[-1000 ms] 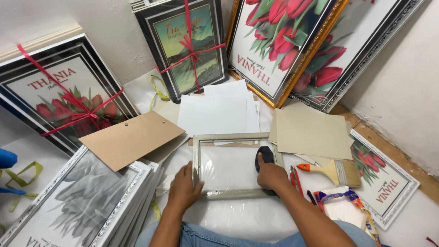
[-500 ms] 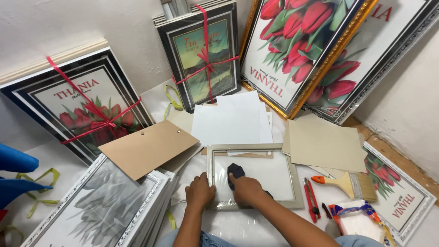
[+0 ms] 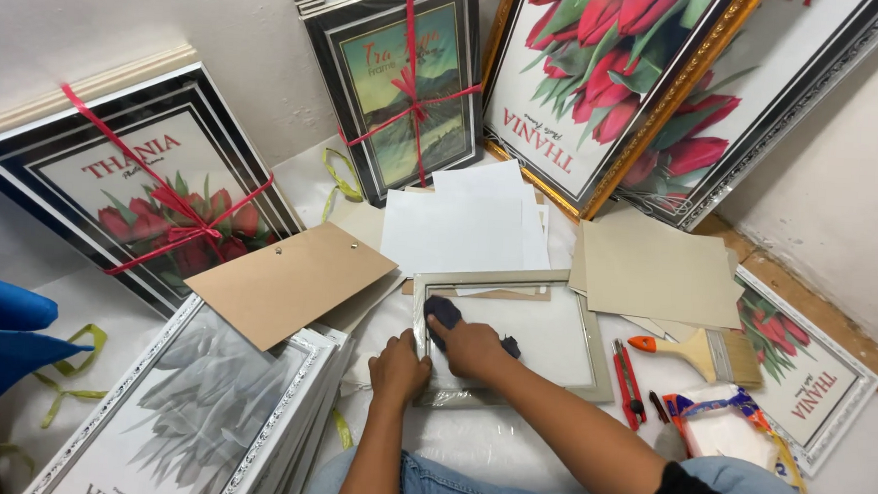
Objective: Cleaning the glass of a picture frame and assembling it with artwork and a backing board
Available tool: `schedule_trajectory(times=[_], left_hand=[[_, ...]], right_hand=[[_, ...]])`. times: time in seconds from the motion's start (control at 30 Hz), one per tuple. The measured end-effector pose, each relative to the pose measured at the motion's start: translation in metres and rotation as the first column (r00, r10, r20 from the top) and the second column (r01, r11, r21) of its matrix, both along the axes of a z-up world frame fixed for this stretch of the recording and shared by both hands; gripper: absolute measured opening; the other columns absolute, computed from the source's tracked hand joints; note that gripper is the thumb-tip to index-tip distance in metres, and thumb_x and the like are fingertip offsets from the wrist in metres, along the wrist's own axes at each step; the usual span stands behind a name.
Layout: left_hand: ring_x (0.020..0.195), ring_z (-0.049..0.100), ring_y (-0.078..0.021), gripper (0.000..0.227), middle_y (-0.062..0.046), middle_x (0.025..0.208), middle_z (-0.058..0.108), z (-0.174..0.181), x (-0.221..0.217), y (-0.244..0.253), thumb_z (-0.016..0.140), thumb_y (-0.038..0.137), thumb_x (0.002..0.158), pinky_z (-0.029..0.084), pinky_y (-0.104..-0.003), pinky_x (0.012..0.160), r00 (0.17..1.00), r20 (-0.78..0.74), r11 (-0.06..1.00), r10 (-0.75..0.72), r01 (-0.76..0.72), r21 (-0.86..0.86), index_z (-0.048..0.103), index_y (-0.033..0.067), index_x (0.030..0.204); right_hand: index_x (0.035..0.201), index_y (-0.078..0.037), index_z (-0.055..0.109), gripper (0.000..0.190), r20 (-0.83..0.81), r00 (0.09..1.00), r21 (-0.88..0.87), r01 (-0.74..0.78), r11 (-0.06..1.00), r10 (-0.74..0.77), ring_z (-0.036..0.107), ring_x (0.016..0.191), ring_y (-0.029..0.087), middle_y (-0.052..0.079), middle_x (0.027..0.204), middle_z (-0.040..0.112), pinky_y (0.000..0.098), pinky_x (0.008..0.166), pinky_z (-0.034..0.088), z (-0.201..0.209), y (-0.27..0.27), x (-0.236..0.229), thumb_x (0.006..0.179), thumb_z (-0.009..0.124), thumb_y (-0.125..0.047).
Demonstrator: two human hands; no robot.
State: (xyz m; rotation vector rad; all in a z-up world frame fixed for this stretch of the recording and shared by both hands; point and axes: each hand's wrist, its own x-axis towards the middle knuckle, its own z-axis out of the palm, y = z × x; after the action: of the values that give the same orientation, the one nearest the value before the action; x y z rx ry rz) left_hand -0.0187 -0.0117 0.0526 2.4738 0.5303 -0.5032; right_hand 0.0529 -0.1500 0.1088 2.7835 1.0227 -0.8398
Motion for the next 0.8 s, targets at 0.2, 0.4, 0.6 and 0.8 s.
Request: schedule_trajectory(times=[0.2, 0.4, 0.6, 0.8], left_hand=[[0.128, 0.061, -0.0378, 0.067, -0.018, 0.137, 0.059, -0.022, 0.002, 0.005, 0.059, 0.036, 0.092, 0.040, -0.055, 0.106, 1.000, 0.016, 1.000, -0.015, 0.015, 0.009, 0.043, 0.0112, 0.152], [0.129, 0.061, -0.0374, 0.065, -0.018, 0.135, 0.060, -0.010, -0.001, 0.001, 0.057, 0.034, 0.093, 0.038, -0.053, 0.107, 1.000, 0.002, 1.000, -0.009, 0.009, -0.005, 0.043, 0.0110, 0.153], [0.128, 0.061, -0.0373, 0.067, -0.018, 0.134, 0.060, -0.029, 0.005, 0.003, 0.058, 0.036, 0.094, 0.040, -0.053, 0.106, 1.000, -0.019, 1.000, -0.022, 0.023, 0.011, 0.042, 0.0126, 0.154], [0.131, 0.058, -0.0368, 0.067, -0.018, 0.136, 0.059, 0.004, 0.001, 0.001, 0.056, 0.034, 0.097, 0.038, -0.053, 0.108, 0.998, -0.051, 0.999, -0.034, 0.034, -0.006, 0.039, 0.0114, 0.157]], right_hand=[[0.164, -0.023, 0.024, 0.077, 0.034, 0.998, -0.166, 0.058, 0.985, -0.053, 0.072, 0.108, 0.039, 0.022, 0.121, 0.069, 0.0540, 0.082, 0.059, 0.046, -0.084, -0.021, 0.096, 0.057, -0.011], [0.161, -0.007, 0.027, 0.084, 0.166, 0.937, -0.177, 0.335, 0.925, -0.307, 0.076, 0.099, 0.038, 0.024, 0.106, 0.075, 0.0553, 0.077, 0.059, -0.047, -0.196, 0.039, 0.086, 0.060, -0.020], [0.156, 0.004, 0.031, 0.080, 0.015, 0.963, -0.084, 0.269, 0.959, -0.269, 0.075, 0.100, 0.041, 0.026, 0.104, 0.075, 0.0570, 0.078, 0.059, -0.039, -0.108, -0.004, 0.085, 0.059, -0.019], [0.150, -0.014, 0.053, 0.061, -0.119, 0.993, -0.012, -0.023, 1.000, 0.021, 0.071, 0.106, 0.043, 0.023, 0.112, 0.073, 0.0538, 0.086, 0.058, 0.029, -0.015, -0.063, 0.090, 0.055, -0.015]])
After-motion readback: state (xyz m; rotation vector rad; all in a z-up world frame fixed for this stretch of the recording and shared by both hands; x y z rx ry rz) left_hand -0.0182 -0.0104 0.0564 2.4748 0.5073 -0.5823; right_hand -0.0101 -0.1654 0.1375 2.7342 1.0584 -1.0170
